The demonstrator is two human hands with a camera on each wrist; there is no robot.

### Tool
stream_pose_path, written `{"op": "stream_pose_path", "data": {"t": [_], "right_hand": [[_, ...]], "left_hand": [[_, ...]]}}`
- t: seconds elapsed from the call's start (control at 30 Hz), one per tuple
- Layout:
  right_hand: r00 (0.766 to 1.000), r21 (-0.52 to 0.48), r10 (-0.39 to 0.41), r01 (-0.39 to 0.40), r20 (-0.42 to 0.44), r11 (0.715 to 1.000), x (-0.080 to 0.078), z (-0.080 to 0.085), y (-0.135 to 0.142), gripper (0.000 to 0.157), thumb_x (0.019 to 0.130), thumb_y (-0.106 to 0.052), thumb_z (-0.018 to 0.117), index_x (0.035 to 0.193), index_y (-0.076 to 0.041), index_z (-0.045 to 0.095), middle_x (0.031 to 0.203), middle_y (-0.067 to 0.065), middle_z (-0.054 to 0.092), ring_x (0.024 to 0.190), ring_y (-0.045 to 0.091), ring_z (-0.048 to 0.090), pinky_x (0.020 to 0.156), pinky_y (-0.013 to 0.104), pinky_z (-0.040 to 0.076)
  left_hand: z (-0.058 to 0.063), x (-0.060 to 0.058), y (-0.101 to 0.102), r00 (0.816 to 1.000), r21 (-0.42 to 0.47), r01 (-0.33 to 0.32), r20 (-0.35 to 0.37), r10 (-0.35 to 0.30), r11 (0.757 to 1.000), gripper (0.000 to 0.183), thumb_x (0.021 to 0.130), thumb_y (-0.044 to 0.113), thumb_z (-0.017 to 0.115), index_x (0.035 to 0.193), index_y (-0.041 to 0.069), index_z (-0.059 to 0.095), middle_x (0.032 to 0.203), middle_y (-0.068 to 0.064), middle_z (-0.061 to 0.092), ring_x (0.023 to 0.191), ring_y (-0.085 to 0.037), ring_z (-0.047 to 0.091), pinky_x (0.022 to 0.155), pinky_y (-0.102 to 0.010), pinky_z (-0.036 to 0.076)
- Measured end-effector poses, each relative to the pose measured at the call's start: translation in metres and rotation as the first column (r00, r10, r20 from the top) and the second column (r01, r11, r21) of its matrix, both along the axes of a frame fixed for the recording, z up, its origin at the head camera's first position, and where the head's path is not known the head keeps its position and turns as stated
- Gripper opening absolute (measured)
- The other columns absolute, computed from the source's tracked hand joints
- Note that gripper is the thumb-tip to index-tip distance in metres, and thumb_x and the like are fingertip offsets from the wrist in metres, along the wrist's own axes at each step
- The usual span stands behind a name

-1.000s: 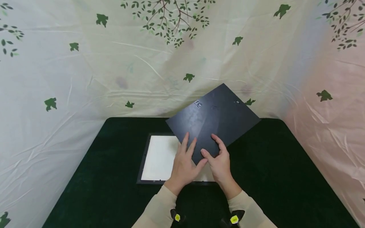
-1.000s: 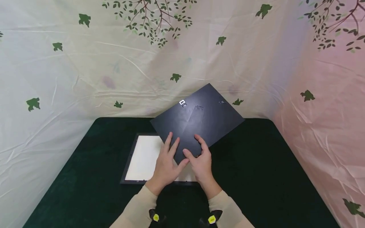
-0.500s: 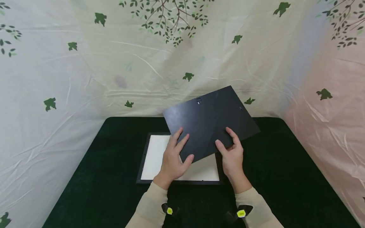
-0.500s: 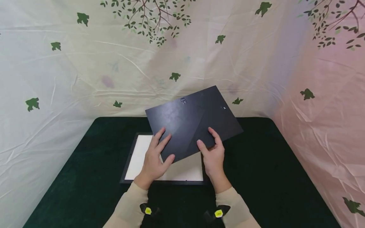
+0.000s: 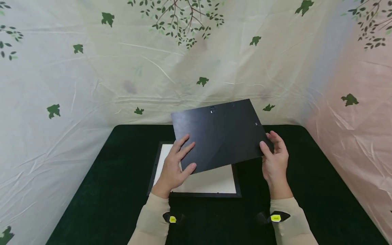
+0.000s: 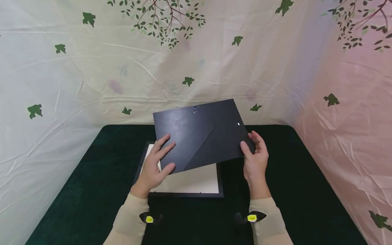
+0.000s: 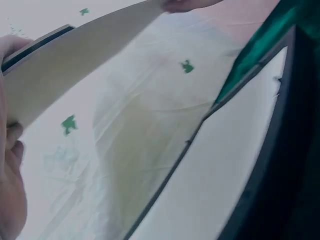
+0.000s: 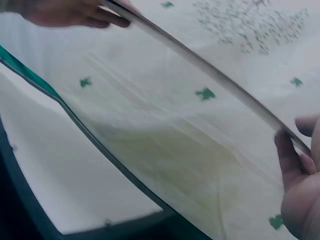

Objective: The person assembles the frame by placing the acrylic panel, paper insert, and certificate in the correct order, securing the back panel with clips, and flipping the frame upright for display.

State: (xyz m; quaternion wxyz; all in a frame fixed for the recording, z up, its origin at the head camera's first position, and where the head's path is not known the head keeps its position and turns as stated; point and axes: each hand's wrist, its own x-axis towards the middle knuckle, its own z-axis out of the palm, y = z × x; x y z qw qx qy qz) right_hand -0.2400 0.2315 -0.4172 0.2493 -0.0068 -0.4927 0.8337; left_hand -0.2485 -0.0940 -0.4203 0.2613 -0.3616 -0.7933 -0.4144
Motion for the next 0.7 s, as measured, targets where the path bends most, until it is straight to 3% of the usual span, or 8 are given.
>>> {"op": "stream_pose_path", "data": {"t": [0.17,0.3,0.4,0.5,0.57,0.63,0.7], "right_hand": [[0.981,0.079,0.187,-0.191,0.06,0.978,0.001,-0.004,0.019,0.053,0.091,0.004,0.06,0.141,-0.006,0.044,0.14,0.017,0.041,0.105,0.018,0.063,0.079,0.027,0.055],[0.955,0.314,0.255,-0.29,0.15,0.904,0.003,-0.008,0.031,0.062,0.093,-0.001,0.06,0.149,-0.012,0.035,0.156,0.006,0.026,0.111,0.01,0.059,0.081,0.023,0.053],[0.945,0.517,0.238,-0.322,0.224,0.793,0.003,-0.012,0.038,0.068,0.092,-0.004,0.063,0.151,-0.018,0.032,0.16,-0.002,0.017,0.131,0.009,0.04,0.089,0.016,0.047],[0.933,0.654,0.242,-0.36,0.267,0.666,0.001,-0.016,0.042,0.072,0.091,-0.006,0.066,0.152,-0.019,0.03,0.161,-0.005,0.014,0.145,0.014,0.014,0.108,0.032,0.034],[0.927,0.713,0.245,-0.375,0.285,0.592,0.001,-0.015,0.041,0.073,0.09,-0.008,0.068,0.152,-0.018,0.031,0.161,-0.004,0.014,0.146,0.024,0.011,0.112,0.05,0.025],[0.926,0.761,0.23,-0.377,0.3,0.528,-0.001,-0.017,0.039,0.072,0.089,-0.013,0.069,0.151,-0.018,0.032,0.16,-0.006,0.014,0.146,0.028,0.013,0.106,0.066,0.02],[0.93,0.803,0.19,-0.368,0.316,0.469,-0.004,-0.019,0.035,0.071,0.089,-0.021,0.071,0.15,-0.02,0.034,0.16,-0.007,0.013,0.145,0.029,0.013,0.103,0.069,0.022]], "left_hand": [[0.002,-0.002,-0.012,0.994,0.005,0.078,0.08,-0.078,0.997,0.061,0.093,0.049,0.052,0.136,0.005,0.054,0.151,-0.013,0.034,0.137,-0.029,0.034,0.104,-0.053,0.036],[0.001,-0.001,-0.017,0.979,-0.023,0.113,0.176,-0.108,0.993,0.057,0.092,0.042,0.057,0.136,0.006,0.054,0.152,-0.011,0.034,0.139,-0.027,0.032,0.105,-0.055,0.035],[0.0,0.001,-0.019,0.962,-0.053,0.126,0.249,-0.109,0.991,0.054,0.09,0.036,0.062,0.136,0.008,0.055,0.153,-0.007,0.033,0.14,-0.026,0.031,0.106,-0.056,0.033],[0.0,0.001,-0.021,0.95,-0.073,0.141,0.289,-0.114,0.987,0.054,0.087,0.031,0.065,0.136,0.009,0.055,0.153,-0.006,0.033,0.14,-0.025,0.031,0.106,-0.056,0.032],[-0.001,-0.001,-0.023,0.948,-0.082,0.143,0.299,-0.113,0.986,0.055,0.085,0.029,0.067,0.135,0.01,0.056,0.153,-0.005,0.033,0.139,-0.025,0.032,0.106,-0.056,0.032],[-0.002,-0.002,-0.025,0.947,-0.089,0.137,0.303,-0.105,0.987,0.055,0.084,0.029,0.067,0.135,0.01,0.057,0.153,-0.005,0.034,0.138,-0.025,0.033,0.106,-0.056,0.032],[-0.002,-0.003,-0.027,0.948,-0.098,0.122,0.307,-0.087,0.988,0.055,0.083,0.03,0.067,0.134,0.011,0.058,0.153,-0.004,0.034,0.138,-0.025,0.033,0.106,-0.056,0.033]]}}
